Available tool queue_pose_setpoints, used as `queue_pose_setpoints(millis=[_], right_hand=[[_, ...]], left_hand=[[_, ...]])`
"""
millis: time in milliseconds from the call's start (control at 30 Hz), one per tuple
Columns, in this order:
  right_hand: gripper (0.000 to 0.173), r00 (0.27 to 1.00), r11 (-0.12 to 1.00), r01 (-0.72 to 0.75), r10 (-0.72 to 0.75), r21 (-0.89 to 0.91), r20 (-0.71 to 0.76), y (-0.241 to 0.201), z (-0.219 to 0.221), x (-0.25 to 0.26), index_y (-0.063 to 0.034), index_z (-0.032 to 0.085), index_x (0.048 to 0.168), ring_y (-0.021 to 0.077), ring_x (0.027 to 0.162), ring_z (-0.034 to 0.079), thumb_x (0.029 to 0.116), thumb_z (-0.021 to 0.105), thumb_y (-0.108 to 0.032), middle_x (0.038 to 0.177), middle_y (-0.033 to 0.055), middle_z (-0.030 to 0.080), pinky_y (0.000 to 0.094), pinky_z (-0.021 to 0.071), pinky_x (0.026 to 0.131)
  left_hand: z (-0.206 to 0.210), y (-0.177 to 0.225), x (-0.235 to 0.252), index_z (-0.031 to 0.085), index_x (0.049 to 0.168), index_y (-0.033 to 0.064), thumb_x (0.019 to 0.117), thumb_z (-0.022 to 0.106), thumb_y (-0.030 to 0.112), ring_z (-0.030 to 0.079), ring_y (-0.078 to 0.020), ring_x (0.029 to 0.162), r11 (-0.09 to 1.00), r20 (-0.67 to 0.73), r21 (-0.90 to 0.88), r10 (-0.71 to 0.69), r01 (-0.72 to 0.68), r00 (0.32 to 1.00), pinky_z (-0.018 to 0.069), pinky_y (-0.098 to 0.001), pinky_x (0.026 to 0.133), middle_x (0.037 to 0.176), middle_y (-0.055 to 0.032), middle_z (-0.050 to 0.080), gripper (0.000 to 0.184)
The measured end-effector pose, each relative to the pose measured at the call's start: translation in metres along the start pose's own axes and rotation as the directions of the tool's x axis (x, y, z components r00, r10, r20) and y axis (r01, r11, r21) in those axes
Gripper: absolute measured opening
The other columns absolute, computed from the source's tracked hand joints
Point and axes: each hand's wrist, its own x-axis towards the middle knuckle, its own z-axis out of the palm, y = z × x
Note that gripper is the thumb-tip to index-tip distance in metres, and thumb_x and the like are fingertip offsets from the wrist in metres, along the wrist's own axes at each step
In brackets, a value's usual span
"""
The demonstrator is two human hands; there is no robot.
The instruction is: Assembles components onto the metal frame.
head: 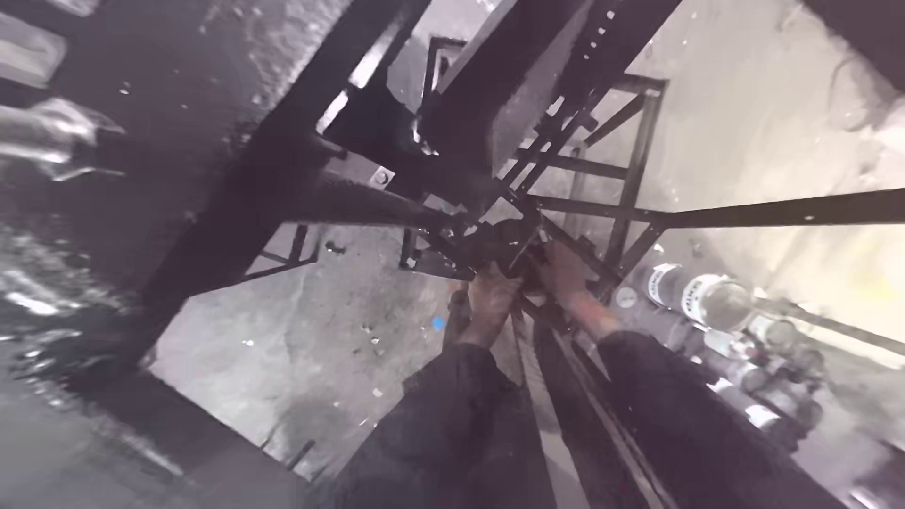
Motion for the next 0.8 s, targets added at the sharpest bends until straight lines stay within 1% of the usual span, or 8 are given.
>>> queue_pose_setpoints(millis=[67, 167, 267, 333, 467, 567, 633, 800], right_hand=[[0.036, 1.000, 1.000, 0.007, -0.007, -0.013, -0.016, 0.003, 0.002, 0.002, -0.0093, 0.072, 0.122, 0.0357, 0.114, 0.066, 0.1032, 0.059, -0.037, 0.121, 0.0167, 0.070, 0.0582, 0.0511, 0.097], [0.037, 0.999, 0.999, -0.038, 0.039, -0.027, 0.022, 0.002, 0.002, 0.002, -0.0123, 0.072, 0.123, 0.0319, 0.115, 0.066, 0.1038, 0.056, -0.040, 0.122, 0.0128, 0.070, 0.0563, 0.0507, 0.100], [0.039, 0.998, 0.994, -0.044, 0.048, -0.101, 0.035, -0.002, 0.001, 0.002, -0.0105, 0.070, 0.126, 0.0324, 0.118, 0.065, 0.1043, 0.055, -0.040, 0.127, 0.0137, 0.069, 0.0549, 0.0499, 0.103], [0.040, 0.999, 0.993, -0.030, 0.034, -0.118, 0.031, -0.006, 0.000, 0.000, -0.0087, 0.070, 0.126, 0.0337, 0.118, 0.065, 0.1042, 0.056, -0.039, 0.127, 0.0157, 0.069, 0.0552, 0.0492, 0.103], [0.038, 1.000, 0.994, -0.001, 0.002, -0.106, 0.018, -0.002, 0.001, -0.003, -0.0104, 0.068, 0.131, 0.0350, 0.119, 0.065, 0.1036, 0.058, -0.035, 0.129, 0.0165, 0.068, 0.0557, 0.0495, 0.103], [0.037, 1.000, 0.995, -0.004, 0.005, -0.105, 0.014, -0.004, 0.000, -0.004, -0.0102, 0.069, 0.130, 0.0355, 0.121, 0.064, 0.1024, 0.059, -0.033, 0.131, 0.0157, 0.067, 0.0581, 0.0485, 0.103], [0.036, 1.000, 0.995, 0.012, -0.012, -0.097, 0.005, 0.001, 0.005, -0.003, -0.0120, 0.070, 0.129, 0.0343, 0.121, 0.064, 0.1022, 0.059, -0.033, 0.132, 0.0144, 0.068, 0.0563, 0.0487, 0.104], [0.037, 1.000, 0.997, 0.027, -0.027, -0.072, -0.006, 0.011, 0.014, -0.001, -0.0109, 0.068, 0.132, 0.0337, 0.124, 0.063, 0.1023, 0.059, -0.031, 0.132, 0.0152, 0.067, 0.0537, 0.0470, 0.108]], left_hand=[[-0.003, -0.001, -0.003, 0.052, 0.145, 0.0004, 0.0898, 0.072, 0.049, 0.060, -0.0350, 0.126, 0.998, -0.004, -0.034, 0.047, -0.047, 0.999, 0.0469, -0.0539, 0.107, 0.134, -0.0219, 0.063, 0.076], [-0.005, 0.001, -0.005, 0.052, 0.145, 0.0007, 0.0925, 0.068, 0.051, 0.058, -0.0355, 0.129, 0.998, 0.006, 0.024, 0.058, -0.058, 0.998, 0.0459, -0.0541, 0.108, 0.137, -0.0219, 0.061, 0.075], [-0.008, 0.003, -0.007, 0.049, 0.147, -0.0008, 0.0913, 0.072, 0.043, 0.058, -0.0373, 0.129, 0.999, 0.026, -0.031, 0.045, -0.044, 0.999, 0.0462, -0.0541, 0.108, 0.139, -0.0247, 0.058, 0.075], [-0.008, 0.002, -0.008, 0.047, 0.149, 0.0004, 0.0896, 0.074, 0.043, 0.058, -0.0362, 0.129, 0.999, 0.043, -0.048, 0.021, -0.019, 0.999, 0.0463, -0.0540, 0.108, 0.140, -0.0232, 0.059, 0.078], [-0.003, 0.000, -0.010, 0.042, 0.153, 0.0004, 0.0923, 0.071, 0.044, 0.056, -0.0341, 0.133, 0.997, 0.064, -0.082, 0.019, -0.013, 0.998, 0.0438, -0.0522, 0.111, 0.144, -0.0221, 0.057, 0.080], [-0.004, -0.001, -0.012, 0.046, 0.150, -0.0005, 0.0907, 0.074, 0.041, 0.056, -0.0331, 0.133, 0.991, 0.034, -0.135, 0.025, -0.020, 0.999, 0.0445, -0.0498, 0.111, 0.143, -0.0218, 0.057, 0.078], [-0.001, -0.002, -0.010, 0.048, 0.149, 0.0010, 0.0880, 0.076, 0.041, 0.056, -0.0329, 0.132, 0.988, 0.013, -0.154, 0.005, -0.002, 1.000, 0.0452, -0.0509, 0.111, 0.143, -0.0211, 0.058, 0.079], [0.006, -0.004, -0.006, 0.042, 0.152, -0.0007, 0.0895, 0.075, 0.041, 0.054, -0.0334, 0.135, 0.990, 0.001, -0.143, -0.013, 0.013, 1.000, 0.0431, -0.0508, 0.113, 0.147, -0.0223, 0.054, 0.082]])
